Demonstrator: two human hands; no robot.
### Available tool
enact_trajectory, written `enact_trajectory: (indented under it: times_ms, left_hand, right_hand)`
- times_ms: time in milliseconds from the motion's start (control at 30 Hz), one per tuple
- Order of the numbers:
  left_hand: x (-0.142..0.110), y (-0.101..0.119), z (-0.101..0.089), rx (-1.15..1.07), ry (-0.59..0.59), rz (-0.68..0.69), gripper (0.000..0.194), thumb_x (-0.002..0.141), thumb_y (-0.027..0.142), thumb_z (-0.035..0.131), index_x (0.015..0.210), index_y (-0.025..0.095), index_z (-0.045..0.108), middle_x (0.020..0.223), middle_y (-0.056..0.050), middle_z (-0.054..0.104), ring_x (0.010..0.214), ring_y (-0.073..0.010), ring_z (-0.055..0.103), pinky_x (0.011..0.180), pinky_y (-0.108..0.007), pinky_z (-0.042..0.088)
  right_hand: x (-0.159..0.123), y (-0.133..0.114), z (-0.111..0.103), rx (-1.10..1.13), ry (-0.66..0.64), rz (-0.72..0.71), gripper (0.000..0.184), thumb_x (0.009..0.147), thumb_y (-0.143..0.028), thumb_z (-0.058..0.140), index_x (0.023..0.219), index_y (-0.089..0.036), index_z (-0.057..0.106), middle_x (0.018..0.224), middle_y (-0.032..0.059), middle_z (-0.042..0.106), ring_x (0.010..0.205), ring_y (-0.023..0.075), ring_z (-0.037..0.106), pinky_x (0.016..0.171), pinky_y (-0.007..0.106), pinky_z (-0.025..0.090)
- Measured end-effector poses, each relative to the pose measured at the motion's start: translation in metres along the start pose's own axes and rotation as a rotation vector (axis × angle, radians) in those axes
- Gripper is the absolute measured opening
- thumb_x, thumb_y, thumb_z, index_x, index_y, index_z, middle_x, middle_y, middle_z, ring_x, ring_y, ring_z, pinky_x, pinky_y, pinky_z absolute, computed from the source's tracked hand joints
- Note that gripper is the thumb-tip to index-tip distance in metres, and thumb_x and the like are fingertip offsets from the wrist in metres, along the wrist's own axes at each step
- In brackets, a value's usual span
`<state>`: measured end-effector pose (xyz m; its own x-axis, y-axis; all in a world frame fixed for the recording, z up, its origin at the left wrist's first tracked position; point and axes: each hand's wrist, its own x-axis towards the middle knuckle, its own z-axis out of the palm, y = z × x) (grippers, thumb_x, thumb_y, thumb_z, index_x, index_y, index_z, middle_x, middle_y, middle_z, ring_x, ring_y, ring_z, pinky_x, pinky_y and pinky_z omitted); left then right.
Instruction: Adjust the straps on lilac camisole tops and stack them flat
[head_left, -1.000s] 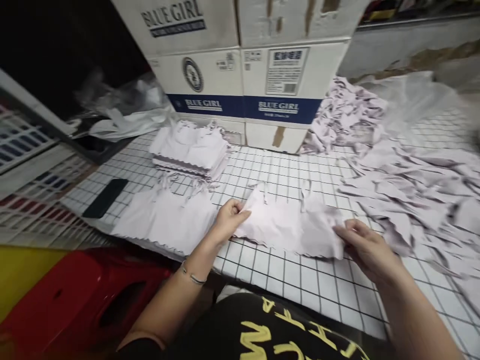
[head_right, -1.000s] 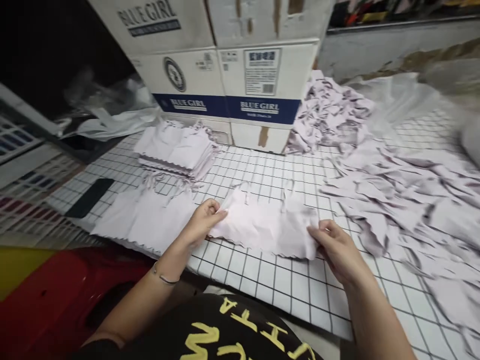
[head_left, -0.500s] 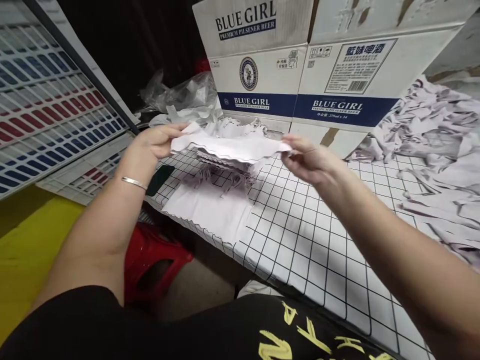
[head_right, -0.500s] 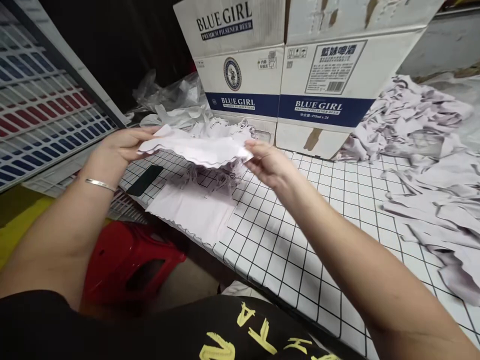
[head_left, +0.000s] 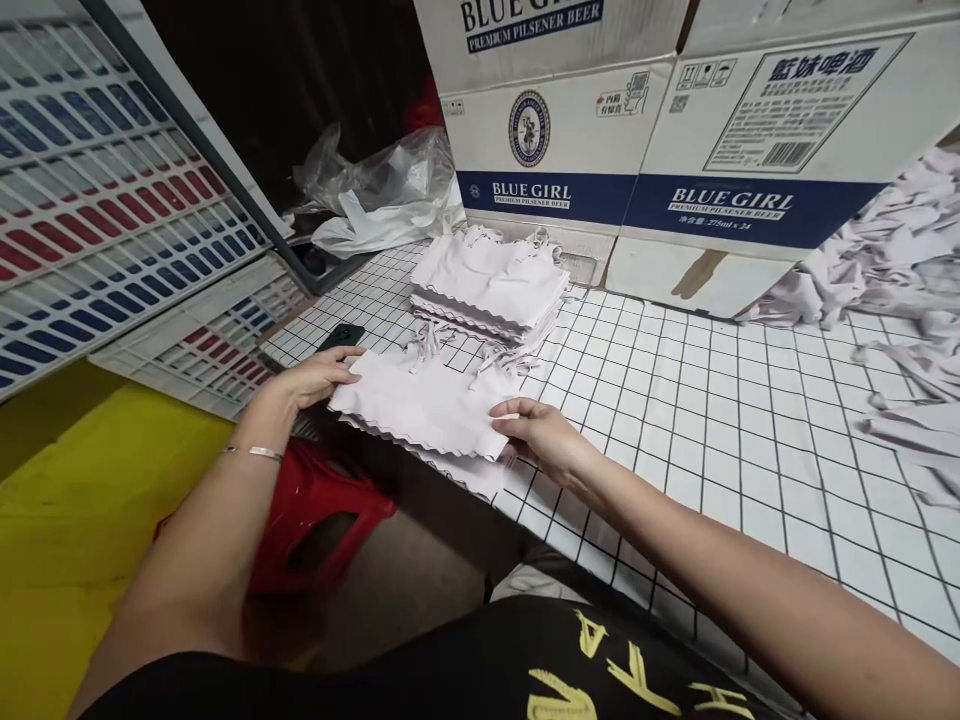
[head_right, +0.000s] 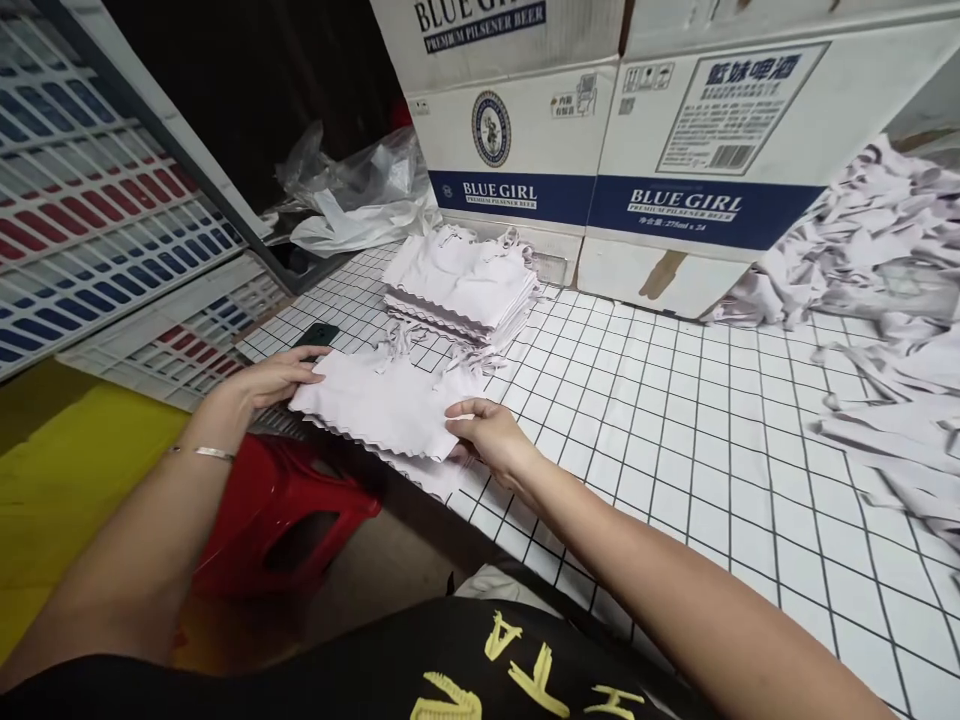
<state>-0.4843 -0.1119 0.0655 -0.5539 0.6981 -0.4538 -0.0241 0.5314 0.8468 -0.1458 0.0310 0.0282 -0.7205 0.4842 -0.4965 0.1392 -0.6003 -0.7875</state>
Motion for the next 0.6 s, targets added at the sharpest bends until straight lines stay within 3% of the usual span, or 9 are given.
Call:
enact_trajectory:
  times_ms: [100,233,333,433,500,600]
  left_hand:
    - [0.0,-0.006,0.001,0.155,0.005,-0.033,0.075,0.043,0.022,0.082,0.113,0.016,0.056,0.068,0.003,0.059,0.063,-0.0159,0.06,0.056,-0.024,0.047]
    - [0.012,-0.02,0.013,0.358,0.2,0.052,0.065,0.042,0.039,0.082,0.1,0.015,0.062,0.07,0.001,0.058,0.067,-0.0183,0.059,0.06,-0.027,0.046]
    - [0.022,-0.024,0.019,0.419,0.287,0.114,0.052,0.043,0.044,0.079,0.083,0.015,0.063,0.07,0.001,0.056,0.069,-0.0179,0.057,0.06,-0.026,0.042]
    - [0.028,-0.021,0.022,0.452,0.279,0.121,0.047,0.04,0.042,0.079,0.076,0.016,0.063,0.07,0.001,0.056,0.068,-0.0186,0.056,0.059,-0.026,0.04]
    - [0.029,-0.018,0.024,0.461,0.262,0.124,0.051,0.039,0.04,0.079,0.082,0.016,0.064,0.074,0.0,0.06,0.071,-0.0197,0.057,0.061,-0.026,0.041]
    - [0.031,-0.015,0.026,0.473,0.233,0.127,0.052,0.039,0.04,0.079,0.083,0.016,0.065,0.077,-0.001,0.063,0.073,-0.0207,0.059,0.062,-0.026,0.042]
  right_hand:
    - [-0.005,0.013,-0.002,-0.206,-0.005,-0.027,0.013,0.084,-0.005,0.064,0.089,-0.015,0.058,0.058,-0.003,0.057,0.047,0.0141,0.061,0.045,0.02,0.051]
    - [-0.002,0.032,-0.008,-0.617,0.032,-0.115,0.017,0.083,-0.011,0.068,0.092,-0.019,0.058,0.054,-0.0081,0.049,0.051,0.0151,0.06,0.046,0.02,0.042]
    - [0.001,0.029,-0.014,-0.915,0.092,-0.322,0.025,0.081,-0.019,0.074,0.098,-0.021,0.057,0.063,-0.0065,0.052,0.06,0.0158,0.057,0.055,0.024,0.043]
    - [0.005,0.02,-0.022,-1.052,0.226,-0.516,0.039,0.08,-0.019,0.075,0.111,-0.02,0.051,0.092,0.0014,0.058,0.073,0.0169,0.058,0.064,0.026,0.044]
    - [0.008,0.016,-0.027,-1.074,0.275,-0.56,0.043,0.08,-0.019,0.075,0.114,-0.02,0.049,0.107,0.0052,0.055,0.078,0.0167,0.057,0.068,0.027,0.045]
    - [0.013,0.01,-0.032,-1.132,0.257,-0.494,0.034,0.081,-0.027,0.077,0.106,-0.02,0.054,0.101,0.0036,0.058,0.078,0.0173,0.057,0.065,0.027,0.042]
